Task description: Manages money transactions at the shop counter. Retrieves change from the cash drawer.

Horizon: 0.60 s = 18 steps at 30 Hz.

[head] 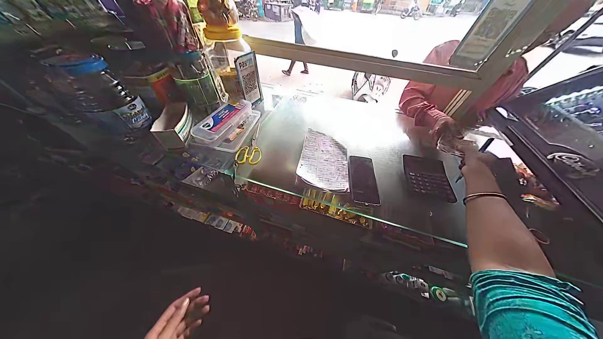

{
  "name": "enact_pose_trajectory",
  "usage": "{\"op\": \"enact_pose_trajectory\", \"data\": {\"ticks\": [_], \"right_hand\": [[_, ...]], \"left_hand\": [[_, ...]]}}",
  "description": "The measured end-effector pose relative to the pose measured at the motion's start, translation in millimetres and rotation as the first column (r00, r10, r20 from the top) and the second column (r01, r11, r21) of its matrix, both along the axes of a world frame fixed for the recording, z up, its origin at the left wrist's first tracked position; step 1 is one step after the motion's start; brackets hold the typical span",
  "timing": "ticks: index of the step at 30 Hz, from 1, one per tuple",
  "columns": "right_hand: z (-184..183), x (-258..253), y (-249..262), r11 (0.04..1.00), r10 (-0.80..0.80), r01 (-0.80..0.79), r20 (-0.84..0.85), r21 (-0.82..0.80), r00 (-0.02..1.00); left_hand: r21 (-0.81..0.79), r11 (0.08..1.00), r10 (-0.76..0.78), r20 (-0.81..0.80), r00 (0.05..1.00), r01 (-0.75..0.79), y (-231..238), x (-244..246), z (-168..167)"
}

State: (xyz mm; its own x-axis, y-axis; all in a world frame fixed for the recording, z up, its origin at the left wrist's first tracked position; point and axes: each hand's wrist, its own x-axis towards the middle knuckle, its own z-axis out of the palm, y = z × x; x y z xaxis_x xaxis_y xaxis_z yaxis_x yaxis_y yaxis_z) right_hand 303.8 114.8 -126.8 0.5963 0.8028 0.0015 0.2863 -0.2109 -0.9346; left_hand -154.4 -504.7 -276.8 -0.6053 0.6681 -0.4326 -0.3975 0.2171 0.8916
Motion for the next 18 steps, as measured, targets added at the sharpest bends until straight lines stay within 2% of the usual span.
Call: {"op": "enact_pose_trajectory", "data": {"ticks": [3,6,8,9,10,12,15,17,18], "right_hand": [[15.2,-7.2,-2.6,0.996,0.069,-0.066,0.051,-0.06,0.996],[20.7,-2.8,-3.9,0.985,0.16,-0.156,0.056,-0.076,0.986],[24.3,-0.4,-12.5,0.976,0.215,-0.198,0.226,-0.096,0.95],[31.1,-3.0,-25.8,0.971,0.241,-0.218,0.36,-0.102,0.901],[41.5,-9.2,-46.2,0.962,0.272,-0.252,0.472,-0.106,0.838],[48.3,-30.8,-99.4,0.92,0.364,-0.377,0.593,-0.108,0.718],[25.6,-83.3,-174.3,0.802,0.486,-0.591,0.673,-0.088,0.558],[5.4,-119.7,-200.1,0.743,0.54,-0.659,0.683,-0.113,0.491],[-2.2,-133.0,-206.2,0.735,0.559,-0.663,0.68,-0.141,0.475]], "left_hand": [[0.131,0.99,-0.043,-0.019,0.999,0.045,51.4,-5.5,31.1],[0.283,0.948,-0.106,-0.145,0.984,0.144,99.9,-12.9,65.1],[0.363,0.907,-0.119,-0.265,0.957,0.214,124.7,-16.5,91.7],[0.41,0.875,-0.115,-0.338,0.934,0.256,134.0,-21.4,105.5],[0.462,0.838,-0.093,-0.405,0.91,0.291,142.0,-27.9,119.2],[0.586,0.748,-0.014,-0.456,0.89,0.311,150.5,-41.4,143.7],[0.762,0.562,0.07,-0.431,0.9,0.322,162.3,-41.6,172.4],[0.781,0.417,0.067,-0.536,0.841,0.465,176.4,-30.1,197.6],[0.741,0.344,0.046,-0.627,0.778,0.577,180.3,-26.3,211.1]]}}
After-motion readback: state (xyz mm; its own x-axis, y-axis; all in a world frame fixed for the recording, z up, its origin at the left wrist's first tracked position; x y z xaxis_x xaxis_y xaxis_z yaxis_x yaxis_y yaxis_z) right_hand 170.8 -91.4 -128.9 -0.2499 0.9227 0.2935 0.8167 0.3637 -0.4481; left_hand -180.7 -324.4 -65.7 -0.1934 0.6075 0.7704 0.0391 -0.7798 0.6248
